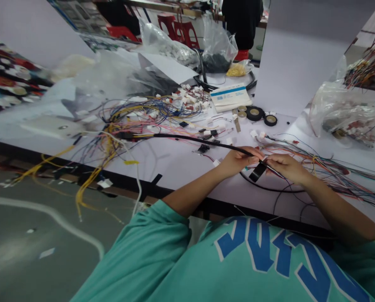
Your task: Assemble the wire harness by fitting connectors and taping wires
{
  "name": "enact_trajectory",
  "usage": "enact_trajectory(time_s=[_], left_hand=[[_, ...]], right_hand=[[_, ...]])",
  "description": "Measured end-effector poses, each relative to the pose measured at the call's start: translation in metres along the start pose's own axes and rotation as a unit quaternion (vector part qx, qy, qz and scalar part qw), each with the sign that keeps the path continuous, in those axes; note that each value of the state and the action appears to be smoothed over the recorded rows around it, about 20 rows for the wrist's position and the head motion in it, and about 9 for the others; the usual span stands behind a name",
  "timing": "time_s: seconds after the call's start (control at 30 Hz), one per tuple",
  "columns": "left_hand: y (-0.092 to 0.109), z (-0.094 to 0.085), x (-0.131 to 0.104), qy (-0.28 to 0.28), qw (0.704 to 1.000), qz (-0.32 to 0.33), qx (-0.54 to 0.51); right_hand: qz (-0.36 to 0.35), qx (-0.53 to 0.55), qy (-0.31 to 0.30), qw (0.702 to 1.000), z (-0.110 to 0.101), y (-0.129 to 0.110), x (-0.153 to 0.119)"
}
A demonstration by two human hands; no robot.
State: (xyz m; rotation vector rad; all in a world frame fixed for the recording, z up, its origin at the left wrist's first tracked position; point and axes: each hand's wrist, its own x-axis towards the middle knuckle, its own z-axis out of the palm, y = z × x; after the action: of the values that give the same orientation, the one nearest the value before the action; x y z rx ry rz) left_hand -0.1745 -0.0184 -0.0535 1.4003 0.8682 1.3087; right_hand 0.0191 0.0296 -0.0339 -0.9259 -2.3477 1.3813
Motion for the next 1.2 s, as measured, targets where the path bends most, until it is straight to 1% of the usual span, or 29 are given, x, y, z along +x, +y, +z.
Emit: enact_trajectory(time_s=[0.07,0.1,0.17,0.23,0.3,0.47,0.6,0.73,0.87,1.0,1.07,1.2], left_hand=[[-0.003,0.003,0.001,-0.008,0.998,-0.048,-0.045],[-0.004,0.004,0.001,-0.007,0.996,-0.066,-0.058],[-0.006,0.007,0.001,0.008,0.994,-0.082,-0.074],[-0.008,0.01,0.001,0.026,0.992,-0.089,-0.084],[-0.009,0.013,0.0,0.032,0.991,-0.097,-0.089],[-0.009,0.016,-0.003,-0.029,0.992,-0.118,-0.045],[-0.006,0.014,-0.004,-0.03,0.991,-0.126,-0.032],[-0.006,0.012,-0.005,-0.023,0.99,-0.131,-0.049],[-0.005,0.01,-0.005,-0.042,0.994,-0.1,-0.029],[-0.003,0.007,-0.006,-0.062,0.996,-0.067,-0.001],[-0.002,0.006,-0.007,-0.074,0.995,-0.056,0.018],[-0.001,0.003,-0.011,-0.087,0.994,-0.043,0.047]], right_hand=[[0.038,0.046,-0.059,0.996,-0.004,-0.005,-0.008],[0.055,0.06,-0.079,0.994,-0.005,-0.007,-0.012],[0.075,0.069,-0.083,0.991,-0.004,-0.009,-0.016],[0.074,0.066,-0.057,0.993,0.001,-0.009,-0.018],[0.063,0.062,-0.027,0.996,0.006,-0.008,-0.018],[0.037,0.007,0.048,0.998,0.012,-0.006,-0.019],[-0.037,-0.079,0.122,0.989,0.017,-0.003,-0.022],[-0.113,-0.169,0.179,0.963,0.023,0.0,-0.029],[-0.158,-0.221,0.21,0.939,0.025,0.001,-0.034],[-0.178,-0.251,0.239,0.921,0.022,-0.006,-0.036],[-0.174,-0.26,0.238,0.92,0.022,-0.009,-0.036],[-0.152,-0.286,0.214,0.922,0.024,-0.015,-0.036]])
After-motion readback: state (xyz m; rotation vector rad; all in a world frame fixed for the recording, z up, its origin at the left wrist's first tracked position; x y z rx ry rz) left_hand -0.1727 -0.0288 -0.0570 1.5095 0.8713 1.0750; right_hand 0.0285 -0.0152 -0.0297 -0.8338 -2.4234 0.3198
